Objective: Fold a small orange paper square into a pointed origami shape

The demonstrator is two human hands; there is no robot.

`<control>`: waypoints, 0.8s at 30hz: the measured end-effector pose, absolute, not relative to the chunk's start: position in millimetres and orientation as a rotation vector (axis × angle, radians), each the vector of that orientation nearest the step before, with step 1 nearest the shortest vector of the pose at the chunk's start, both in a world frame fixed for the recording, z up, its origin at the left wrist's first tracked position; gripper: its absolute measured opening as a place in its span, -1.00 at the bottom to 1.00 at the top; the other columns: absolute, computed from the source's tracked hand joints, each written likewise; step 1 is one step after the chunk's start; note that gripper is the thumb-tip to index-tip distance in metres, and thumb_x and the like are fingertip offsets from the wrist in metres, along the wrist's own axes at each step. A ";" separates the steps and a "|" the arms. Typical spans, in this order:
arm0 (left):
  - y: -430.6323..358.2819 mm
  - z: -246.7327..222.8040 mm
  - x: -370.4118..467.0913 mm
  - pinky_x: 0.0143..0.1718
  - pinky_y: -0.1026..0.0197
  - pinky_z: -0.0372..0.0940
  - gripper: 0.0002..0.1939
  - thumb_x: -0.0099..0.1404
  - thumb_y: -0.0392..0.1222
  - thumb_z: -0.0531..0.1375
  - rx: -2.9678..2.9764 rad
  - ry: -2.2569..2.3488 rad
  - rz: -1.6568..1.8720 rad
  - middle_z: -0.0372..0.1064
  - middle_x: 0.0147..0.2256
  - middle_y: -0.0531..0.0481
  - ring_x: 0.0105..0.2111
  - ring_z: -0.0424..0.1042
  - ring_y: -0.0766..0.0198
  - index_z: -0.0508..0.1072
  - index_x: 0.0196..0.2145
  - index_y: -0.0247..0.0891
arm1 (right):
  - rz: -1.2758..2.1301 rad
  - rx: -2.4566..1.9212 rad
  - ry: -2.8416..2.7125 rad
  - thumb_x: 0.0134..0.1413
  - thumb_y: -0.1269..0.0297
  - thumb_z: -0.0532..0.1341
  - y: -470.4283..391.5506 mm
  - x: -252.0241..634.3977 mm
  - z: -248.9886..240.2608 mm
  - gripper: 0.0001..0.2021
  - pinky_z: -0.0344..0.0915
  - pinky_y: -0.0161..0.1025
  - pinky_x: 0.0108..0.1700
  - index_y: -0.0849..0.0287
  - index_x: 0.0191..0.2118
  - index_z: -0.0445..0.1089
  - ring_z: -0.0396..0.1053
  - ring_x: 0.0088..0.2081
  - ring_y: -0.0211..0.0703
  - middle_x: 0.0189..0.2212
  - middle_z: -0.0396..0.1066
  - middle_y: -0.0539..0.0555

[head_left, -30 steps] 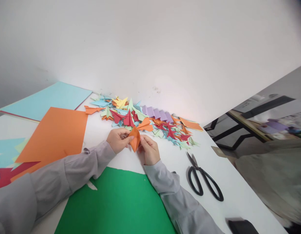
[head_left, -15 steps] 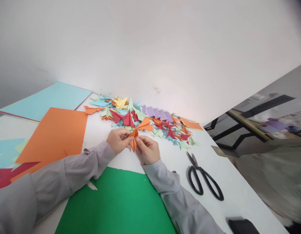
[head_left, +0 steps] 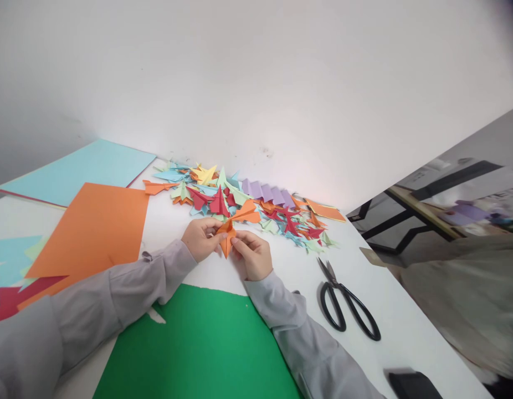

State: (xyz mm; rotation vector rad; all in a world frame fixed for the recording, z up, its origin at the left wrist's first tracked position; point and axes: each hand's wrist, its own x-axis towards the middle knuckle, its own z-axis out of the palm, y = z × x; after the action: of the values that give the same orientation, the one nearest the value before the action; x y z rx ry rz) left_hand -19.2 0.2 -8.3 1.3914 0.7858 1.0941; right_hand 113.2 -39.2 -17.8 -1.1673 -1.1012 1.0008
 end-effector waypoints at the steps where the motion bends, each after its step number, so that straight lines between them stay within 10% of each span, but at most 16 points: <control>1: 0.4 -7.5 -19.5 -0.73 0.37 0.26 -0.74 -0.06 -0.19 0.27 1.377 0.793 1.082 0.39 -0.55 -0.04 -0.70 0.31 0.42 0.46 -0.39 -0.42 | 1.017 -1.162 -1.091 -0.25 0.27 0.26 -39.2 113.7 -18.3 -0.84 0.08 -0.34 -0.63 0.20 -0.43 0.44 0.15 -0.69 -0.33 -0.74 0.28 -0.09; 24: -0.1 -4.7 -21.7 -0.75 0.42 0.19 -0.76 0.01 -0.10 0.22 1.434 0.791 1.021 0.34 -0.65 0.02 -0.76 0.23 0.47 0.45 -0.48 -0.38 | 0.992 -1.198 -1.115 -0.21 0.07 0.27 -38.7 114.8 -14.9 -0.73 0.01 -0.35 -0.65 0.22 -0.54 0.38 0.09 -0.72 -0.36 -0.78 0.24 -0.08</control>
State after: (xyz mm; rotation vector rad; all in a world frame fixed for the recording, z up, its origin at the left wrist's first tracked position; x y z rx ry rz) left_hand -21.7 -0.1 -4.7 1.4344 0.7910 1.0209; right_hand 114.8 -38.7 -14.9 -1.1985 -1.1152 0.9921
